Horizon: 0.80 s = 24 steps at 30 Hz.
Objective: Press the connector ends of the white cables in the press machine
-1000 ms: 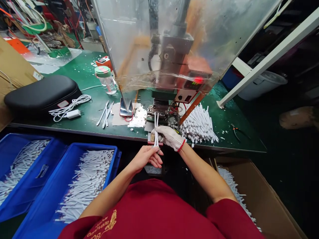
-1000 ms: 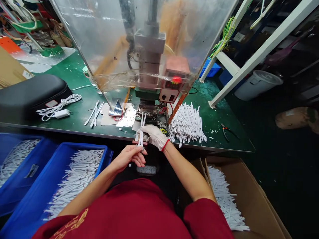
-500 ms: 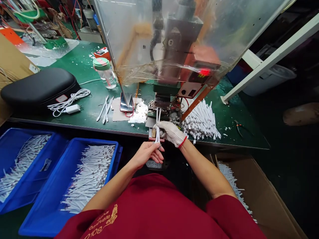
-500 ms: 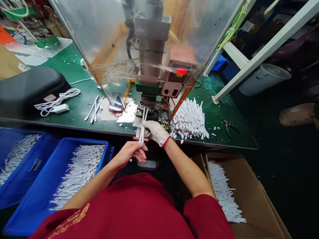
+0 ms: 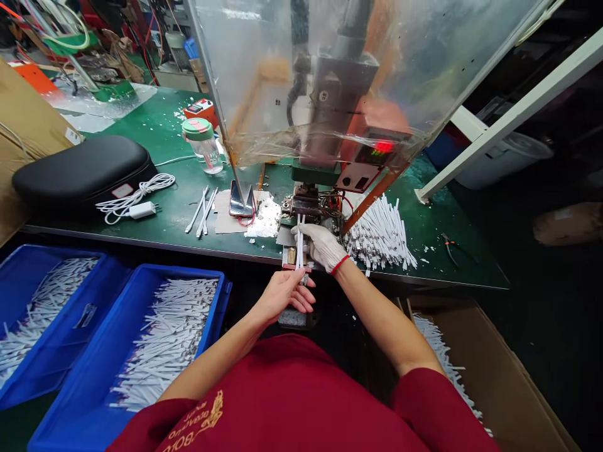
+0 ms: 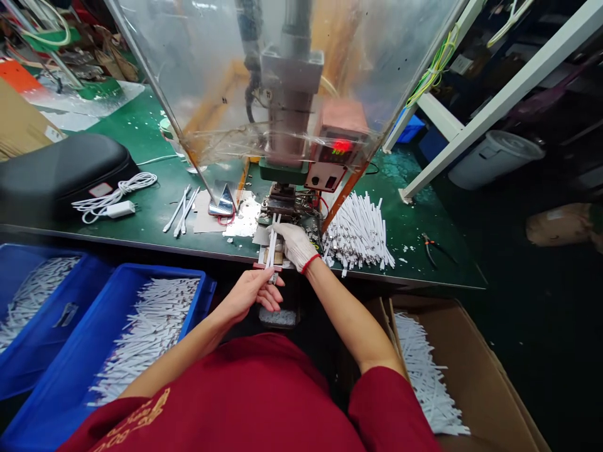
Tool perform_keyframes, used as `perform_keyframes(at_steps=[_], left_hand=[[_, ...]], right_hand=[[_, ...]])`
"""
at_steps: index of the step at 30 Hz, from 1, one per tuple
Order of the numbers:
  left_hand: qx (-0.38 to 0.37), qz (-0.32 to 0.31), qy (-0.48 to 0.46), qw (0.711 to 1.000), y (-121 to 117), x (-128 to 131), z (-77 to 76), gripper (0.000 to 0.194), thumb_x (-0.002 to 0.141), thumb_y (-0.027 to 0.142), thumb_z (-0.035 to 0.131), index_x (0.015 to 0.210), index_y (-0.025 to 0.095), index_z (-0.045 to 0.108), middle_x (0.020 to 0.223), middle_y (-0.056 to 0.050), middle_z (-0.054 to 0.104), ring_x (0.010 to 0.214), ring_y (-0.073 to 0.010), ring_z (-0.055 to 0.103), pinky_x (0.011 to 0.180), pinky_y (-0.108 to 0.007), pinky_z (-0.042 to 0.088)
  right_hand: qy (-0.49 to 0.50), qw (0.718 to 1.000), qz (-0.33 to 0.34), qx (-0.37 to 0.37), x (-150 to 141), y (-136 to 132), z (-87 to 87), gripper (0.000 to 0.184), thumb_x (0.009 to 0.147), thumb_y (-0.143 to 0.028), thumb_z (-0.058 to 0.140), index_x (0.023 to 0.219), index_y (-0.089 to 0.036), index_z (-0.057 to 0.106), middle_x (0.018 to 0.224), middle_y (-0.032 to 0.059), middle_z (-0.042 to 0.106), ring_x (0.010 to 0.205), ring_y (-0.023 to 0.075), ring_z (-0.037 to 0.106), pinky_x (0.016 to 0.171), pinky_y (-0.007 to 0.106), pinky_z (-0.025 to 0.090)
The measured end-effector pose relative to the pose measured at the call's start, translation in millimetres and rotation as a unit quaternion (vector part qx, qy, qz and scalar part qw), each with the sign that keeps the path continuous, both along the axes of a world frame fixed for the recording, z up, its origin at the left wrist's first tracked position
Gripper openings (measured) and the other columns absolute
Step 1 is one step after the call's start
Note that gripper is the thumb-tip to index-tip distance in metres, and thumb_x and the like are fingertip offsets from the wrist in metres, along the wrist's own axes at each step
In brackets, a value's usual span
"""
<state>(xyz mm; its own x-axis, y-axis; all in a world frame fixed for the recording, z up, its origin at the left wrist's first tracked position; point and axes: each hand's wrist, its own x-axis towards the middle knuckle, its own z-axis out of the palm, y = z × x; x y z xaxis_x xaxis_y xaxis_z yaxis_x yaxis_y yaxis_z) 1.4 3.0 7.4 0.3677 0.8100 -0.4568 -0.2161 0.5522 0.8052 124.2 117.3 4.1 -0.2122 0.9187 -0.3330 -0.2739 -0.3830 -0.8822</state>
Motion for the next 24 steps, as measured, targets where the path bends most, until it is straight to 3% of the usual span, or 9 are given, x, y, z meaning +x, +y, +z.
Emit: perform_keyframes(at_steps=[6,12,24], left_hand=[[0.011,-0.004,0.004,1.0,1,3,-0.4,0.065,0.071,0.073,0.058,0.079,0.009,0.063,0.058,-0.009,0.068,0.046,-0.018,0.065,0.043,-0.022,0.046],[0.026,0.002,0.006,1.0,4,3,-4.5,0.069,0.068,0.077,0.056,0.075,0.009,0.063,0.057,-0.01,0.068,0.044,-0.0161,0.063,0.042,-0.021,0.043],[0.028,-0.005,-0.007,1.0,5,2,-8.6,0.068,0.068,0.077,0.056,0.076,0.01,0.063,0.057,-0.009,0.068,0.044,-0.016,0.062,0.043,-0.022,0.042]], right_hand=[[0.015,0.999,-0.038,0.002,-8,18,-2.1,0.018,0.073,-0.029,0.069,0.078,-0.012,0.067,0.066,0.0043,0.063,0.053,0.0125,0.055,0.047,0.023,0.047],[-0.033,0.998,-0.05,0.032,-11,14,-1.1,0.021,0.072,-0.035,0.07,0.075,-0.014,0.066,0.065,0.0057,0.064,0.051,0.0137,0.055,0.047,0.025,0.048],[-0.023,0.999,-0.042,0.024,-10,18,-8.0,0.021,0.069,-0.033,0.072,0.072,-0.013,0.067,0.061,0.0043,0.062,0.047,0.0131,0.054,0.044,0.025,0.048]])
